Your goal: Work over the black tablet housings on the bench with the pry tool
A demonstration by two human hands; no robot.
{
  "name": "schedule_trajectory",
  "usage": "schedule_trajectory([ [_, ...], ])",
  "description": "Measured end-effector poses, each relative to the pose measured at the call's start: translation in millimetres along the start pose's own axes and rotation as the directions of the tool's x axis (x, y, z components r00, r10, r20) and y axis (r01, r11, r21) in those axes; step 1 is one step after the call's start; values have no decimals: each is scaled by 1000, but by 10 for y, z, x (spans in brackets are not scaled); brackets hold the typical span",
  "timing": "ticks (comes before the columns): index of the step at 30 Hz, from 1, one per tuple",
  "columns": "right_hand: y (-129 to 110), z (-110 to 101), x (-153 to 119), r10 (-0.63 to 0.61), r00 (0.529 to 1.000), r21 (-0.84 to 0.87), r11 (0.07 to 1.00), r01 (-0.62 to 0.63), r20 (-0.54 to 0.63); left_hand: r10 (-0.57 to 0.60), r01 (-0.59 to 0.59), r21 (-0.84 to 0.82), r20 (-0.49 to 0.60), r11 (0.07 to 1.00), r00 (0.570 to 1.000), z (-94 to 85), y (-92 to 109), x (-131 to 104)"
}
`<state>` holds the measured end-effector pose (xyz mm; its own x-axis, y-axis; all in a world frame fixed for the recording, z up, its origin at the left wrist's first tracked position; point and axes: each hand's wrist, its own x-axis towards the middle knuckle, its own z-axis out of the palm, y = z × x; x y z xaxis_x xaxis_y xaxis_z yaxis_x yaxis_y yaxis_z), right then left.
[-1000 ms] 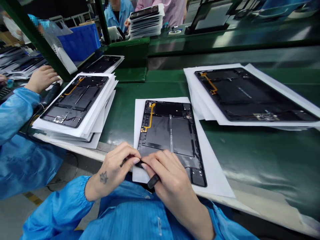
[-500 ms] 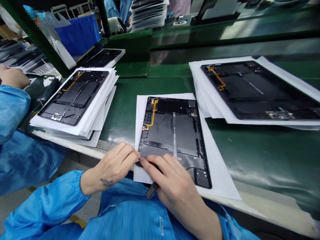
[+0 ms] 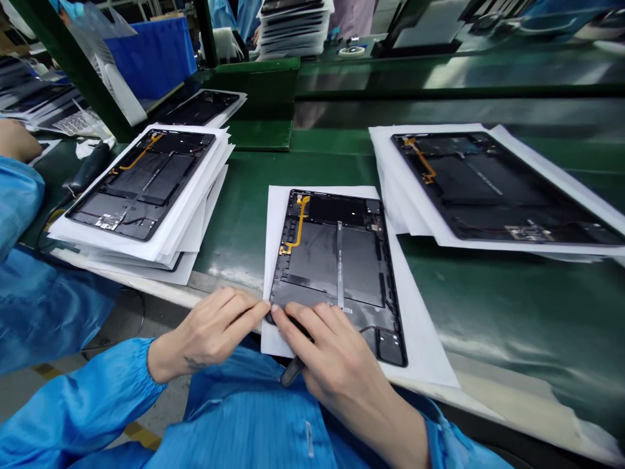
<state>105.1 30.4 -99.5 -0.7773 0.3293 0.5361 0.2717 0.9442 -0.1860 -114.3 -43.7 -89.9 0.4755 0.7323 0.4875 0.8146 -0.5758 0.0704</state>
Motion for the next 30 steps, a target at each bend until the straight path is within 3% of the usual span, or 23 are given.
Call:
schedule_trajectory([
  [6,-15,-34,5,53,999,63,997,-53,0,128,-134,132,50,982,990,-52,12,50],
  [11,94,-348,60,121,992,-8,993,-120,25,173,-190,192,100,963,980,-54,9,74],
  [16,175,-562,67,66,995,-172,984,-53,72,117,-116,20,-45,993,992,53,-10,35],
  [19,176,-535,42,43,987,-113,993,-26,156,50,-58,-71,-109,996,993,106,-9,34],
  [23,166,-408,-16,16,985,19,1000,-20,172,-127,130,-170,33,977,991,122,-53,89],
  [26,162,-322,-51,22,986,1,1000,-23,164,-128,152,-200,130,968,983,115,-85,132],
  [30,155,-264,-59,20,989,-70,997,-10,144,-104,134,-191,157,973,982,92,-79,161],
])
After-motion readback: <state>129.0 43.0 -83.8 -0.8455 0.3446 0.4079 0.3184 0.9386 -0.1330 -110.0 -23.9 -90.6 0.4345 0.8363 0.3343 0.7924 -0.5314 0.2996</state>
